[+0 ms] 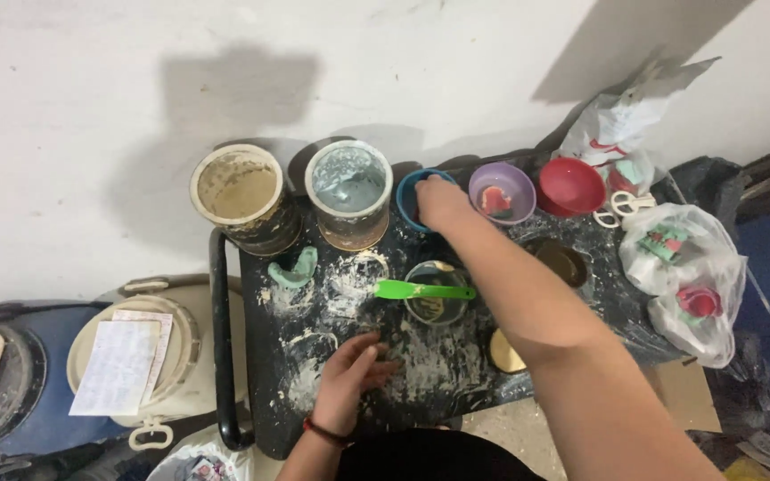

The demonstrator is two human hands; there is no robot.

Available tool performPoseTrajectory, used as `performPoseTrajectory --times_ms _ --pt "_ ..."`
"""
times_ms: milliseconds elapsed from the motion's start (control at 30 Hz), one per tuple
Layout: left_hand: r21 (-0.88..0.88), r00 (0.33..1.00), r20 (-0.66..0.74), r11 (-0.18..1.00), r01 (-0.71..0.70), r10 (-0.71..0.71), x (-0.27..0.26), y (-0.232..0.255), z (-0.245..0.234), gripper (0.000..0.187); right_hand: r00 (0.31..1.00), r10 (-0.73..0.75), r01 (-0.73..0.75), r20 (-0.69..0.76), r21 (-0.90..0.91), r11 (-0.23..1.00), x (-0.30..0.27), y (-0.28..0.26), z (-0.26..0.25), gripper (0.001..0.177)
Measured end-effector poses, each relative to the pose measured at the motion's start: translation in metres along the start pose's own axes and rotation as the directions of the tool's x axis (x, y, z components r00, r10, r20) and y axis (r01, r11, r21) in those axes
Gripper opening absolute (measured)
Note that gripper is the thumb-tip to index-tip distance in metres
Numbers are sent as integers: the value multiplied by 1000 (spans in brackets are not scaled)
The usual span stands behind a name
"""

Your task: The person is mixing dental material in a small bowl and then carefully applying it to a dental model using a small spatula.

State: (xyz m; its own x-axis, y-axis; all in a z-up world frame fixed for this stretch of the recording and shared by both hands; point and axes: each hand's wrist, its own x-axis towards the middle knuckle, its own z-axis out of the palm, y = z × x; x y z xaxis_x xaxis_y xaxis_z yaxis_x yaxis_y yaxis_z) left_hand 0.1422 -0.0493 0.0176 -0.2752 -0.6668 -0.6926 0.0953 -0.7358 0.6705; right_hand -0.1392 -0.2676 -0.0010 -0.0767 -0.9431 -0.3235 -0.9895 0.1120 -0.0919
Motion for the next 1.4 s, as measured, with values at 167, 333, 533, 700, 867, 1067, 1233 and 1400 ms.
performPoseTrajectory --times_ms 167,333,533,700,867,1067,1233,1400 --pt "-34 991 -121 998 56 -60 -9 -3 1 61 985 60 -70 162 53 996 -5 -14 -12 37" --pt "-95 992 -120 995 36 -47 -8 -10 6 45 972 79 -91 220 47 995 -12 -11 -35 38" --pt "-99 996 -84 994 -47 39 1 -30 2 42 998 -48 57 -49 200 978 -47 2 -71 13" --pt "-144 994 -57 984 -100 93 -4 -36 2 39 798 -355 473 -488 141 870 -36 45 -55 16" --pt "-118 993 -42 987 -112 108 -14 -32 0 40 651 -439 588 -619 46 807 -56 47 -67 28" --pt "-69 994 -37 992 -103 101 -25 -35 -14 35 714 -366 508 -597 82 858 -51 56 -40 37" --pt "14 994 -12 994 -108 108 -37 -35 -26 37 706 -181 471 -685 262 842 -67 46 -24 21" --pt "117 999 -10 993 -34 36 -45 -31 -21 36 828 370 374 -421 907 193 -125 39 -35 6"
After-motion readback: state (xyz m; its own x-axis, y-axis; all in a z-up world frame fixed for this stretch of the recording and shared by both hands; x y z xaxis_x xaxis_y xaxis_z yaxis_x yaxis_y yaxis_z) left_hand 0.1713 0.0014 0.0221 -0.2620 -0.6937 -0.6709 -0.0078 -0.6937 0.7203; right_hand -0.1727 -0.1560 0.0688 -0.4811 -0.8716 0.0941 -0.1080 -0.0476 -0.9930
